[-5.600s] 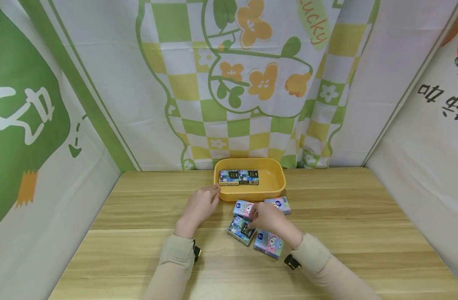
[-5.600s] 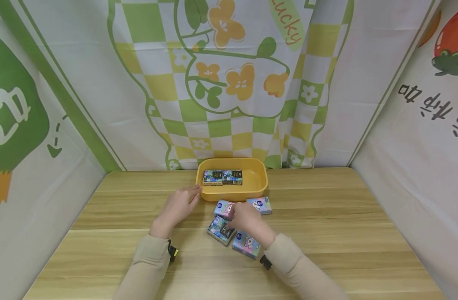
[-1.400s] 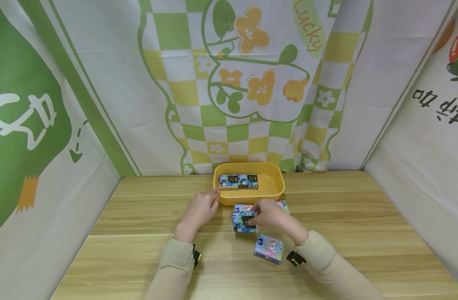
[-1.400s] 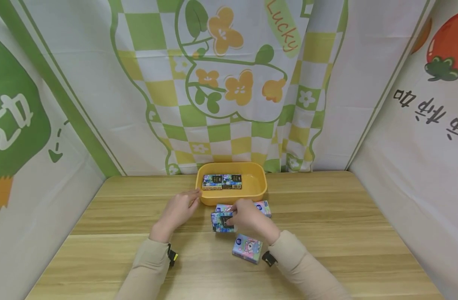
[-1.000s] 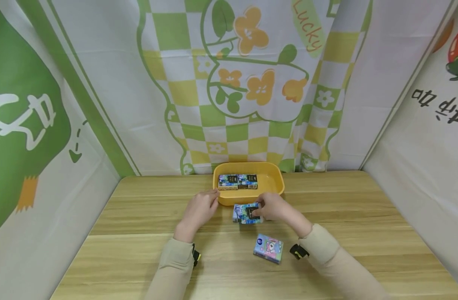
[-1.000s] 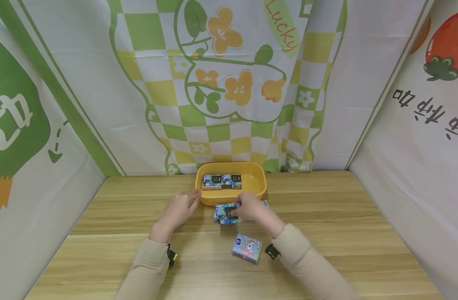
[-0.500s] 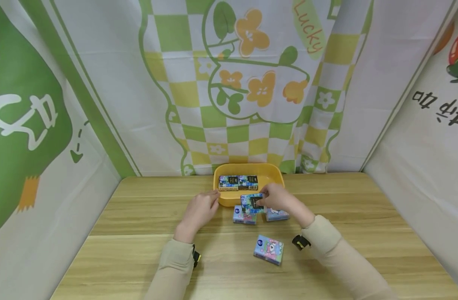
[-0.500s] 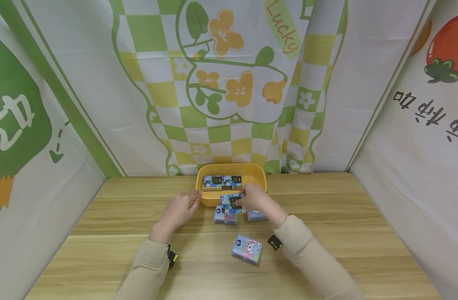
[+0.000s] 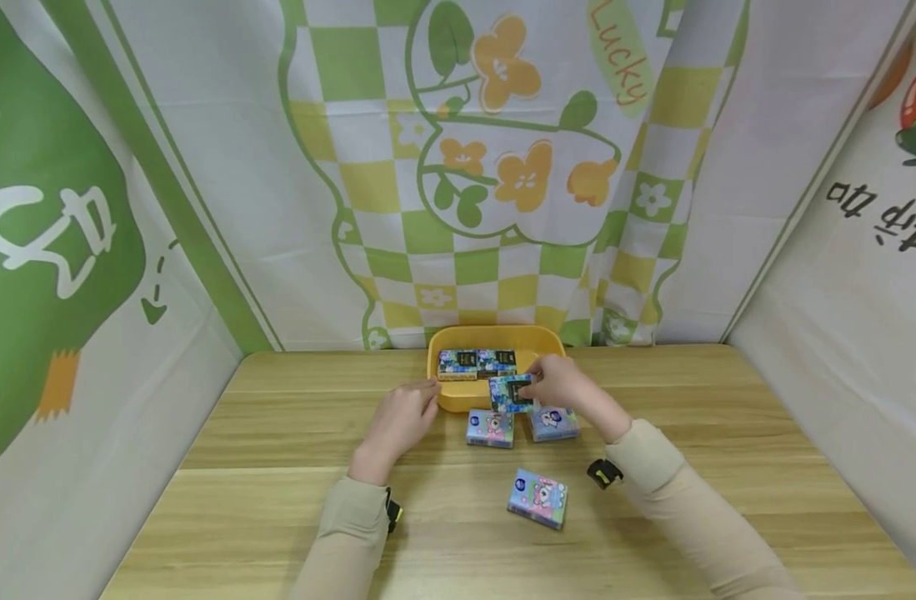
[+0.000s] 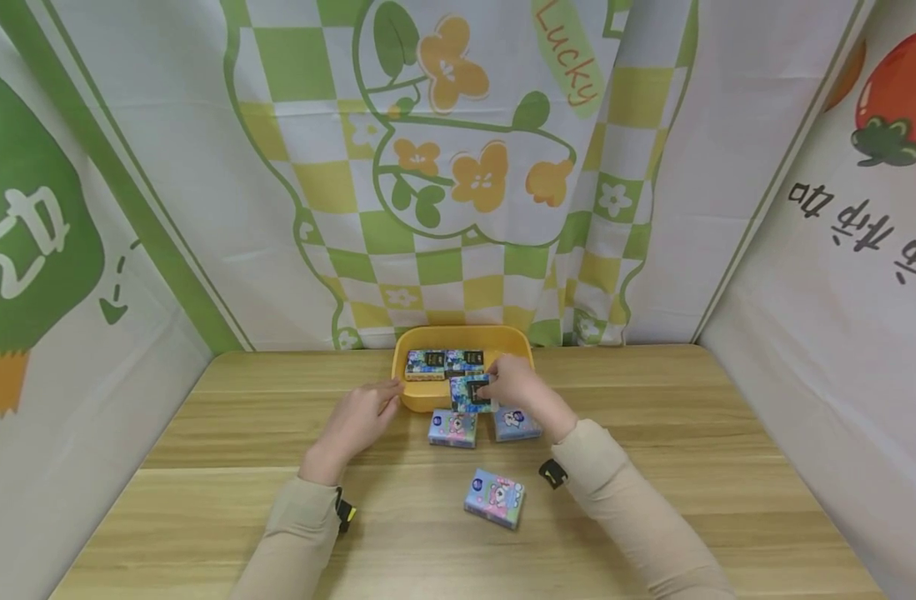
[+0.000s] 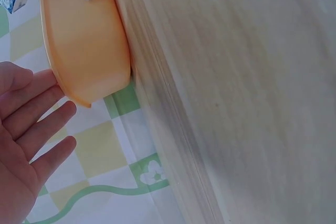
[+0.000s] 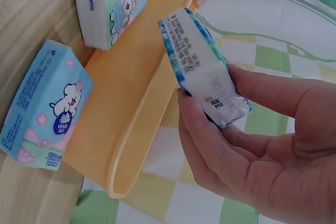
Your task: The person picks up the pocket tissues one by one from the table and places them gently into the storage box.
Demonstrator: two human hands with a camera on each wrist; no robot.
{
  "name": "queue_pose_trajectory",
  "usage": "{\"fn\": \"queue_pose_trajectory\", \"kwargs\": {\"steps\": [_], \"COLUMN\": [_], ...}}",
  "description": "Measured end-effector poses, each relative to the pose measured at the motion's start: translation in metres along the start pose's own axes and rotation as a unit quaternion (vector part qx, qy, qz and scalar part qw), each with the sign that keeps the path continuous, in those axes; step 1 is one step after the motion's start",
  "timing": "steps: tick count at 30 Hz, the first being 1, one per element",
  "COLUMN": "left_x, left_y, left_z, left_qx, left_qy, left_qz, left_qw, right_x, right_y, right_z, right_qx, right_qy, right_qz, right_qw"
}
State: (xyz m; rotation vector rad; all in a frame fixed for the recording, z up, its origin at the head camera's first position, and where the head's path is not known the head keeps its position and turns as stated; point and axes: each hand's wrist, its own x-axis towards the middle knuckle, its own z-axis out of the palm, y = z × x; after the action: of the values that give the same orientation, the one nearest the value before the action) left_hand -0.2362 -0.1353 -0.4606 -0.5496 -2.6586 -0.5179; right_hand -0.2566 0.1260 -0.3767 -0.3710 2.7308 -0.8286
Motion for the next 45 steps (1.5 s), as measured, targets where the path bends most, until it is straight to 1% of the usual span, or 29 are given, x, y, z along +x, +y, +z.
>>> {"fn": "queue_pose_trajectory", "kwargs": {"steps": [8,15,29,37,45], "left_x": [-0.002,-0.002,-0.001,0.0,-0.001], "left_y": [0.0,0.0,0.0,-0.001,0.0], "left_z": [-0.001,-0.001,-0.002,-0.002,-0.002], "left_qx": [-0.004,-0.006,-0.005,-0.003,-0.004], "left_qy": [-0.002,-0.01,-0.022,-0.014,-0.01], "left_qz": [-0.001,-0.005,-0.014,-0.005,0.0], "left_qw": [1.0,0.9999,0.9997,0.9999,0.9999], "right_x": [0.006,0.015,0.031,0.042,0.052], "right_y": [0.001,0.001,0.001,0.003,0.008], "right_z": [-0.006,-0.013,-0.028,-0.033,-0.032], "right_qx": [0.01,-0.01,-0.043,-0.043,-0.046], "right_qy": [0.0,-0.007,0.001,-0.004,-0.004], "right_qz": [0.012,0.014,0.037,0.064,0.075], "right_qw": [0.9999,0.9998,0.9984,0.997,0.9962]}}
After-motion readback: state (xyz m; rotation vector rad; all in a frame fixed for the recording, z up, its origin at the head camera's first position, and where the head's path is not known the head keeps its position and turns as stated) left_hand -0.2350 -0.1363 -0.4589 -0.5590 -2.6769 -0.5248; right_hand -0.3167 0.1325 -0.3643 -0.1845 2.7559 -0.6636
